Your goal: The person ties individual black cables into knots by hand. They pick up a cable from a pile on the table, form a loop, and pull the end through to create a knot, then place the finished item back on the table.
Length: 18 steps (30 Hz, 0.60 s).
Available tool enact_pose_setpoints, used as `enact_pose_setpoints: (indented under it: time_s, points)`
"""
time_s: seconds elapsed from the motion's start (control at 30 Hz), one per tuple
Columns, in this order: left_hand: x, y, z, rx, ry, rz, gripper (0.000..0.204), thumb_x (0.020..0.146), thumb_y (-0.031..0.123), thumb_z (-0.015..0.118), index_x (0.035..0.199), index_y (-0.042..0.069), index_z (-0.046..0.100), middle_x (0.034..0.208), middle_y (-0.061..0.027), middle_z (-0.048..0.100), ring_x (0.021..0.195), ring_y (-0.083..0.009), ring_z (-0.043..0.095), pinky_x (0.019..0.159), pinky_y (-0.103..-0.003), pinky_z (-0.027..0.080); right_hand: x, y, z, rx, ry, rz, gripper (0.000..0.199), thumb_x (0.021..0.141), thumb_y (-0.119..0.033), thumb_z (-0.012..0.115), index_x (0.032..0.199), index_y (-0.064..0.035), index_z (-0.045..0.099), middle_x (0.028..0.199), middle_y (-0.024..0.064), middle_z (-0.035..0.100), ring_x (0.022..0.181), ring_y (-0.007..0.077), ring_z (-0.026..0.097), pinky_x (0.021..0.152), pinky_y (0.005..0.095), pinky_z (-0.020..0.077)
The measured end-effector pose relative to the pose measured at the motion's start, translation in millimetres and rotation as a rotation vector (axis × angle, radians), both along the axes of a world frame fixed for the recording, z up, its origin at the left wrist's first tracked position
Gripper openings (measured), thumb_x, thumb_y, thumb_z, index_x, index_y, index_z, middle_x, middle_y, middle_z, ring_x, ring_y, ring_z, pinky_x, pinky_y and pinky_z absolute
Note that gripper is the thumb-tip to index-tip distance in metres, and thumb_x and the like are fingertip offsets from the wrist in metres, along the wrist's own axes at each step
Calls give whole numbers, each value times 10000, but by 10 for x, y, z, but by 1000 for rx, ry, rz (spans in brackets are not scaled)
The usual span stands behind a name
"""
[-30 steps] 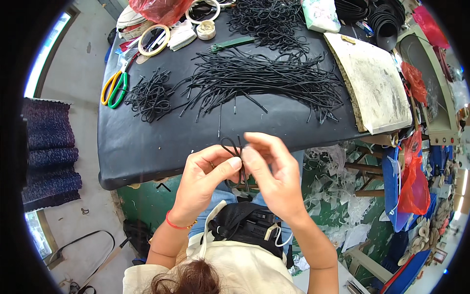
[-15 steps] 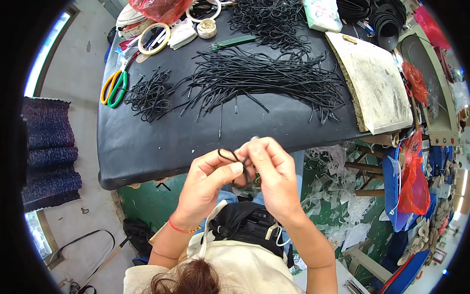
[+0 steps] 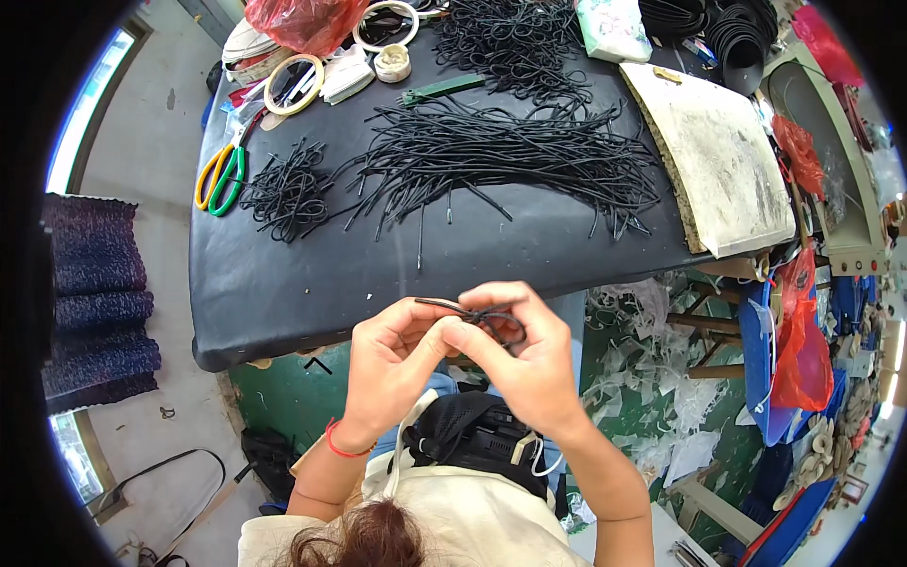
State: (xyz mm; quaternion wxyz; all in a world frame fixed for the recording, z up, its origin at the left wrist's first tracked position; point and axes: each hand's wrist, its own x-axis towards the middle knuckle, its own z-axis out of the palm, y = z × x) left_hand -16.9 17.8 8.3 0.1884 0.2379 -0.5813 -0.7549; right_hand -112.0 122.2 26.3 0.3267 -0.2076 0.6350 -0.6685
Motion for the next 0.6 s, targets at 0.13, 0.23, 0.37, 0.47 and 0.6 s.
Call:
enact_pose_setpoints:
  time_s: [0.13, 0.23, 0.37, 0.47, 0.6]
  points:
    - [-44, 101, -9, -249, -32, 143, 78, 834, 36, 602, 859, -35, 580, 697, -98, 651, 615, -127, 645, 552, -233, 505, 119, -40, -44, -72, -101, -84, 126, 841, -33, 623, 926, 12, 542, 870, 75, 622, 787, 88, 603, 690, 221, 522]
    - [-73, 147, 21, -501, -75, 201, 81, 842, 32, 598, 862, -37, 562, 708, -79, 645, 615, -95, 613, 568, -224, 498, 176, -71, -81, -58, -89, -154, 115, 842, -50, 629, 900, 2, 545, 854, 63, 617, 770, 75, 594, 672, 213, 513]
    - [-84, 167, -43, -661, -73, 262, 80, 818, 26, 610, 862, -16, 559, 666, -102, 621, 552, -155, 640, 483, -247, 501, 205, -83, -187, -21, 16, -192, 120, 839, -66, 640, 895, -10, 550, 834, 45, 609, 739, 55, 576, 636, 194, 490]
    - [-84, 181, -121, -695, -128, 267, 70, 823, 27, 606, 860, -9, 558, 677, -104, 621, 548, -167, 641, 481, -247, 499, 195, -103, -242, 18, 64, -200, 125, 837, -68, 643, 897, -9, 551, 833, 39, 605, 731, 46, 564, 630, 189, 478]
    - [-64, 99, -129, -521, -73, 281, 74, 851, 33, 577, 900, -22, 567, 705, -103, 633, 604, -151, 650, 538, -256, 511, 89, -136, -130, 60, -172, -71, 147, 857, -120, 630, 918, -9, 556, 771, 6, 587, 666, 35, 546, 586, 182, 455]
